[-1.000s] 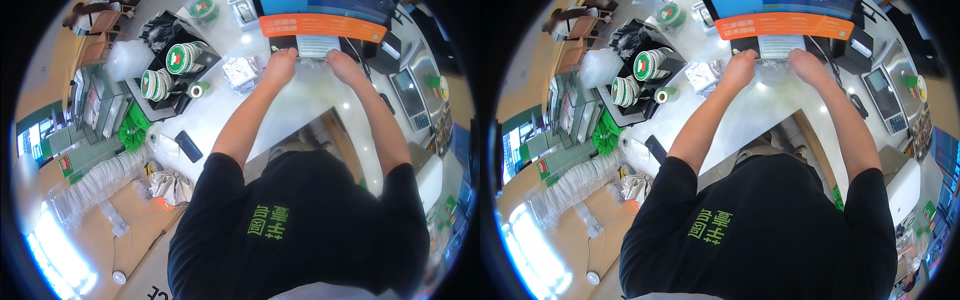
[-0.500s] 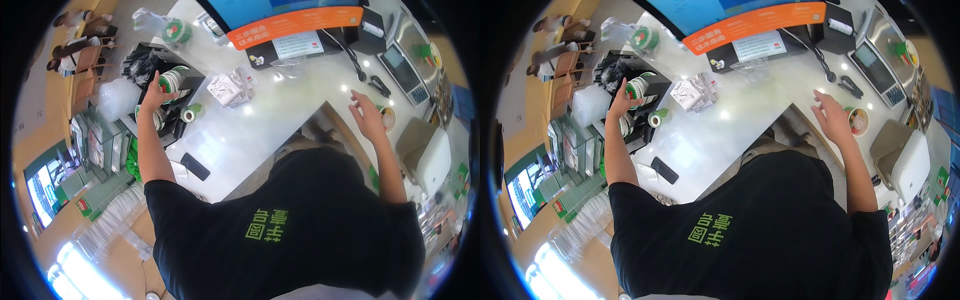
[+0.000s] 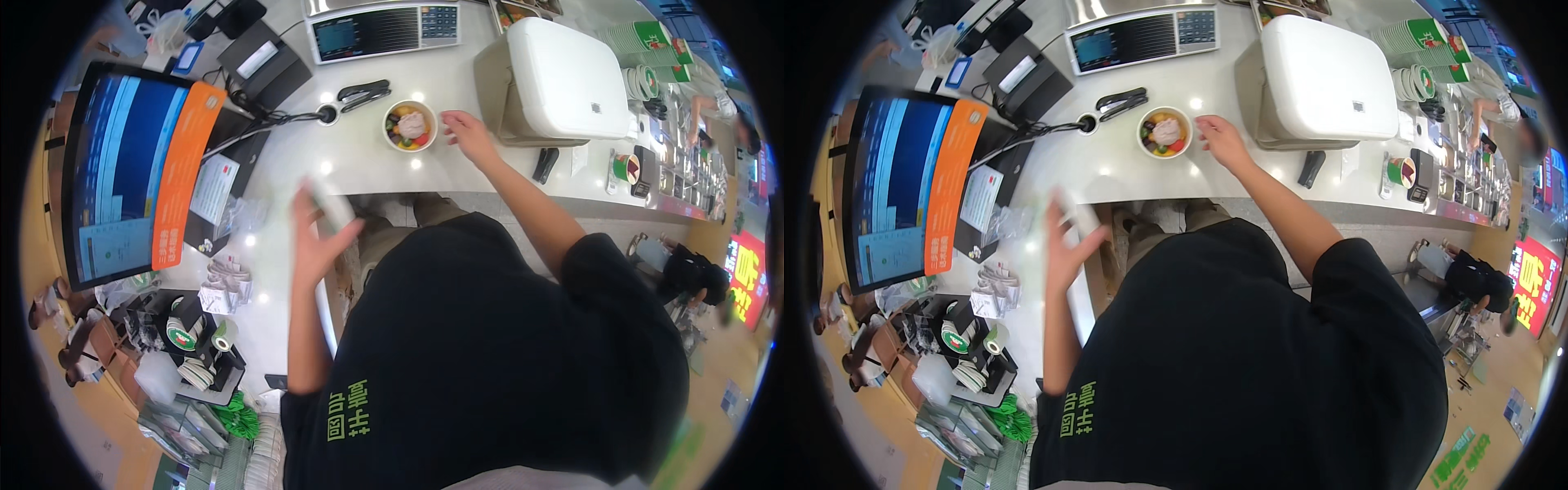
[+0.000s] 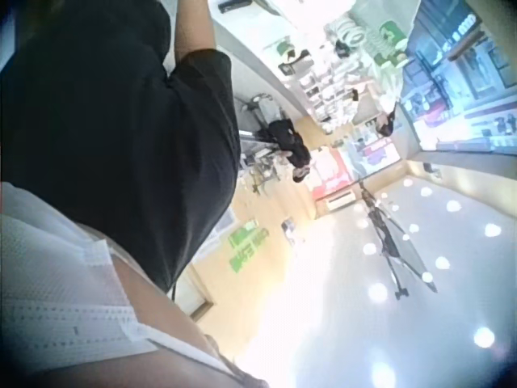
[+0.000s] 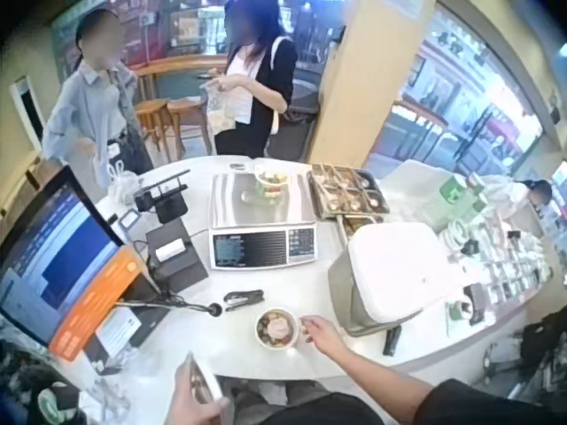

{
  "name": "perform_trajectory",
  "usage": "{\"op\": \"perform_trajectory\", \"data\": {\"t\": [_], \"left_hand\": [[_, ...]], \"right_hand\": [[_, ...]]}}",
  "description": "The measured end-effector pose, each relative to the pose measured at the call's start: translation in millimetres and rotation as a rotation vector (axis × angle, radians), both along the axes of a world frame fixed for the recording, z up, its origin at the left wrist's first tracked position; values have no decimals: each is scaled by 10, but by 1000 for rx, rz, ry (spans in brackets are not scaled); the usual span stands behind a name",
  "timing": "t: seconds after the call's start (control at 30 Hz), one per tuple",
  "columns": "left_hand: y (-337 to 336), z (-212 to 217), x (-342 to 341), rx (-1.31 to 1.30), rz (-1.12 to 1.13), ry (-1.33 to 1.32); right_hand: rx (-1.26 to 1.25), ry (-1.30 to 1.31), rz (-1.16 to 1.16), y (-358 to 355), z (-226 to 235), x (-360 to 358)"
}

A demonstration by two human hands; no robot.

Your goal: The person prepares a fruit bowl by adding various fruits and toppings from a display counter into a cup, then seals it with a lid and places it in a plastic bag. They also interact with a touchscreen and handle a receipt during the process.

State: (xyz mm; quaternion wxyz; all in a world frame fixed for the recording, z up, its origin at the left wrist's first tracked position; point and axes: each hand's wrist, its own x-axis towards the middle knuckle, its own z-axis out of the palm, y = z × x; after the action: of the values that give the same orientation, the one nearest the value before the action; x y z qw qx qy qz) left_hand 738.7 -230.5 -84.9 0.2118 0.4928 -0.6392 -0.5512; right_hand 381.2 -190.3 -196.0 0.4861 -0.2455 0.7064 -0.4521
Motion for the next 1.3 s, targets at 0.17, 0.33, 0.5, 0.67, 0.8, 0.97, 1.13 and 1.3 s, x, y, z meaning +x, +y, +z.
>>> {"op": "perform_trajectory", "data": {"t": [0.17, 0.33, 0.5, 0.67, 0.8, 0.97, 1.13, 1.3], "left_hand": [[-346, -822, -1649, -177, -26, -254], [-223, -872, -2160, -481, -110, -668], [-67, -1097, -2325, -682, -60, -794], [-44, -1218, -2363, -720, -197, -857], [-21, -1259, -2379, -684, -203, -892], [-13, -1176, -2406, -633, -188, -847], [18, -1265, -2444, -705, -156, -847], [10, -1271, -2469, -646, -138, -822]], "right_hand": [[50, -424, 53, -238, -64, -63], [15, -550, 72, -250, -150, -179], [-46, -292, 260, -335, -218, -194], [-26, -131, 340, -405, -324, -214], [143, -97, 375, -507, -81, -210], [247, -115, 409, -603, 33, -241], [281, -235, 367, -598, 76, -349], [252, -373, 363, -529, 71, -372]]}}
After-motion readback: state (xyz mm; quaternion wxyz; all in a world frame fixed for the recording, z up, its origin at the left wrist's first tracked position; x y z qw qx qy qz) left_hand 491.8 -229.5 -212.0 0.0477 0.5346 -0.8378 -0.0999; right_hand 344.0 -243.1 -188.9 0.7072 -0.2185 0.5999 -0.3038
